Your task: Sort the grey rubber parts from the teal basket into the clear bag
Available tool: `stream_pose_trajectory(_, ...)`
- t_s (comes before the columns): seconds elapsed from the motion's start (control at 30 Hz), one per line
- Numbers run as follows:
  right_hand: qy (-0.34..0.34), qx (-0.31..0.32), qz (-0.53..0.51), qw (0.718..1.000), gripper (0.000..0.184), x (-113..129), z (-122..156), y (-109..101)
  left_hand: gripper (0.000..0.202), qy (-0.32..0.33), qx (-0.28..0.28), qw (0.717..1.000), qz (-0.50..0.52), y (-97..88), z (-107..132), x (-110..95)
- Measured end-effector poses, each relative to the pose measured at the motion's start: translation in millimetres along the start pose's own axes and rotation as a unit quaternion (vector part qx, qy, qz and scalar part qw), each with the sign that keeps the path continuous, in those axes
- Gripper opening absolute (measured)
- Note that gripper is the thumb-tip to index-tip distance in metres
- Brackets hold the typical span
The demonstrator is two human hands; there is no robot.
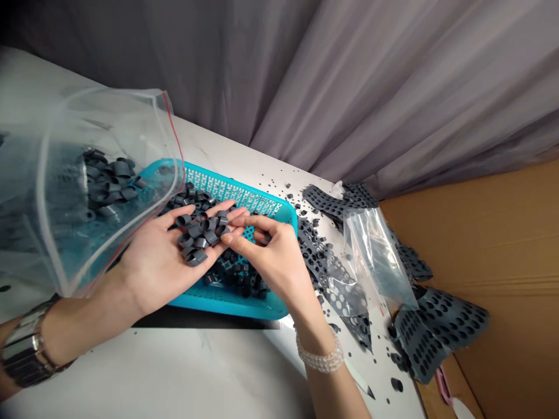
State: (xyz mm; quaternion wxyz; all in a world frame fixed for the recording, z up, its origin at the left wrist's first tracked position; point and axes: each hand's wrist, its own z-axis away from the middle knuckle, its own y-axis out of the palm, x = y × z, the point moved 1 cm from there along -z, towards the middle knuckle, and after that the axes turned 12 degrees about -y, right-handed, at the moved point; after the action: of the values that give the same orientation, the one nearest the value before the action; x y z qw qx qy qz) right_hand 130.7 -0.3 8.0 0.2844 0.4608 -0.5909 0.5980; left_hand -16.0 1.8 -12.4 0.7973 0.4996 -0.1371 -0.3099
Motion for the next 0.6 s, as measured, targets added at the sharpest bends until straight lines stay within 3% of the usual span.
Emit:
stream_pose_trajectory(0.13, 0.007, -0.005, 0.023, 1.0, 0.02, -0.9, -1.8, -0.5, 0.045, 0.001, 0.003, 1.0, 0.003, -0.7, -0.5, 0.0)
stream_pose_trajectory(0.37, 0.004, -0.027, -0.032, 0.999, 0.022, -16.4, -3.2, -6.2, 0.048, -0.002, 0.0, 0.999, 0.038, 3.0, 0.5, 2.9)
stream_pose_trajectory(0.6, -0.031, -0.054, 0.008, 0.998, 0.025, -6.0, -2.1, -1.5, 0.048, -0.012, 0.012, 0.999, 0.032, 3.0, -0.4, 3.5)
